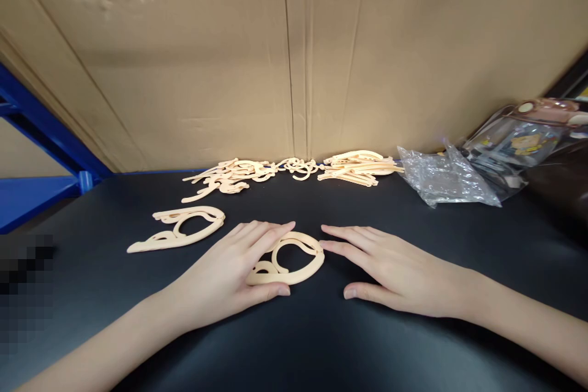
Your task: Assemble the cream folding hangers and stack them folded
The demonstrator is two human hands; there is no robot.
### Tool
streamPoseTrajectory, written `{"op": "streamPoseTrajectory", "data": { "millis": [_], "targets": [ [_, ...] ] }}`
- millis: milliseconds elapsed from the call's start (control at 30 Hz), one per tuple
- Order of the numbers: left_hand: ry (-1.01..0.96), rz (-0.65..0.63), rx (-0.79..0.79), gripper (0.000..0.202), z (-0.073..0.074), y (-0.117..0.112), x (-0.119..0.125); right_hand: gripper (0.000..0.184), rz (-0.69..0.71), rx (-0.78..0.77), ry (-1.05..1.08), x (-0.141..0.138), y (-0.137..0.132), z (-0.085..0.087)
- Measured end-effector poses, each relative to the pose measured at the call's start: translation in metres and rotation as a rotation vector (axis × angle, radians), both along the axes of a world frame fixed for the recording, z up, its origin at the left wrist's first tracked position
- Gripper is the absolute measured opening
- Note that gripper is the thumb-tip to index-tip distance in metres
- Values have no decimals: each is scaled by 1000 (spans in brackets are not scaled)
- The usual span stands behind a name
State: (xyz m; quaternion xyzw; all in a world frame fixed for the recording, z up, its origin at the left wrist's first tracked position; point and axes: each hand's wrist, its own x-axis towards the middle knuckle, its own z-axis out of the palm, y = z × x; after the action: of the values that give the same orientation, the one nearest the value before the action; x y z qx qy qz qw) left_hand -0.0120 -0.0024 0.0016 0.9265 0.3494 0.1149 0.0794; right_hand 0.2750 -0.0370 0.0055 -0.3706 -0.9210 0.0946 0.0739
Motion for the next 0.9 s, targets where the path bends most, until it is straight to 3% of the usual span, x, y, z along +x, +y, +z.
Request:
{"op": "streamPoseTrajectory", "data": {
  "millis": [267, 433, 667, 800, 900],
  "targets": [
    [118, -17, 60, 68, 10, -1, 0, 67, -50, 5, -17, 2, 3, -2],
    [170, -2, 164, 62, 19, 8, -14, 66, -64, 7, -39, 6, 5, 1],
    [194, 274, 229, 77, 44, 42, -67, 65, -51, 37, -62, 6, 3, 2],
    [213, 459, 77, 86, 54, 56, -103, 64, -49, 49, -61, 6, 3, 1],
    [238, 548, -29, 82, 56, 61, -117, 63, -51, 46, -72, 6, 3, 0]
  ]
}}
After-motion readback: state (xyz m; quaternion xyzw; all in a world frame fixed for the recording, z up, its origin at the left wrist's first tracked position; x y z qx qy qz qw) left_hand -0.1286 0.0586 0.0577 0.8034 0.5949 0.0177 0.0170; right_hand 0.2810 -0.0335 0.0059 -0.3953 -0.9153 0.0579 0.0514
